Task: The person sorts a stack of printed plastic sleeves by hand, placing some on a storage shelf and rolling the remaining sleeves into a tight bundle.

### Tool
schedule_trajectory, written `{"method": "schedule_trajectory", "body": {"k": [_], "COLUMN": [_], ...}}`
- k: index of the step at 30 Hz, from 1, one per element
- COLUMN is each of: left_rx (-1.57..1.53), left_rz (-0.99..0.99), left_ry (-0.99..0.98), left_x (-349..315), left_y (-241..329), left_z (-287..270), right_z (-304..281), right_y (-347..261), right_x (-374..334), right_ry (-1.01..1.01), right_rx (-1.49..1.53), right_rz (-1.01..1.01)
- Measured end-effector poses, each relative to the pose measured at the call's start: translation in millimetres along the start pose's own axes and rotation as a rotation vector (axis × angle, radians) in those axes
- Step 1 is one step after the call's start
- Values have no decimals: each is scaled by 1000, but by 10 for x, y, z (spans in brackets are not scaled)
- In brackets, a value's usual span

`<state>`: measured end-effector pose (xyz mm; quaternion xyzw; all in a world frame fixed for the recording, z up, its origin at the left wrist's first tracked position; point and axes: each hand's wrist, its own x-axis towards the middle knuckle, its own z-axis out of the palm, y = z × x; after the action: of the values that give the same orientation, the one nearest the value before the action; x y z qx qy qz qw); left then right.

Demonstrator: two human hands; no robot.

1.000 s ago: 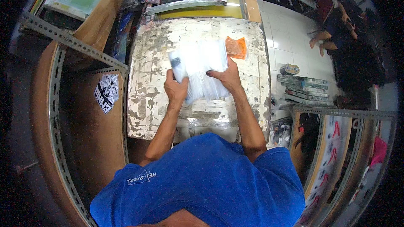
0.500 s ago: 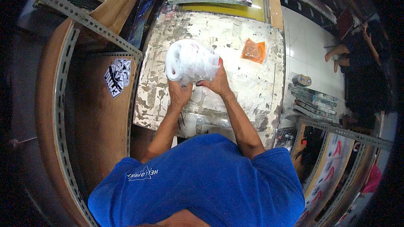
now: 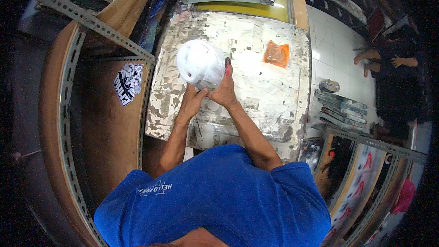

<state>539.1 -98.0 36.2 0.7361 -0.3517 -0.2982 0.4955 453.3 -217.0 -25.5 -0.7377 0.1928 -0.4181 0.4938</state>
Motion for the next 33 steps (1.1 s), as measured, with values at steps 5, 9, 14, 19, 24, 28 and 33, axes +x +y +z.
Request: {"method": "schedule_trajectory", "body": {"k": [5, 9, 14, 19, 24, 28, 33], "left_rx": [79, 30, 274, 778, 960, 920, 845], "left_rz": [49, -72, 274, 735, 646, 724, 760], "left_ry": [-35, -111, 406, 273, -88, -66, 9], "left_x": [-30, -23, 146, 678, 937, 861, 895], "left_y": [104, 155, 842, 1454, 1137, 1441, 1246], "left_z": [5, -258, -590, -518, -219, -164, -71], "right_z": [21, -20, -32, -81, -77, -91, -59], "right_y": [20, -66, -134, -136, -184, 18, 59], "right_x": [22, 67, 76, 47, 80, 28, 20], "right_ry": [39, 82, 60, 44, -1, 14, -25], "right_rx": [-53, -128, -79, -144, -122, -168, -157], "right_rz": [17, 11, 13, 70, 100, 59, 59]}}
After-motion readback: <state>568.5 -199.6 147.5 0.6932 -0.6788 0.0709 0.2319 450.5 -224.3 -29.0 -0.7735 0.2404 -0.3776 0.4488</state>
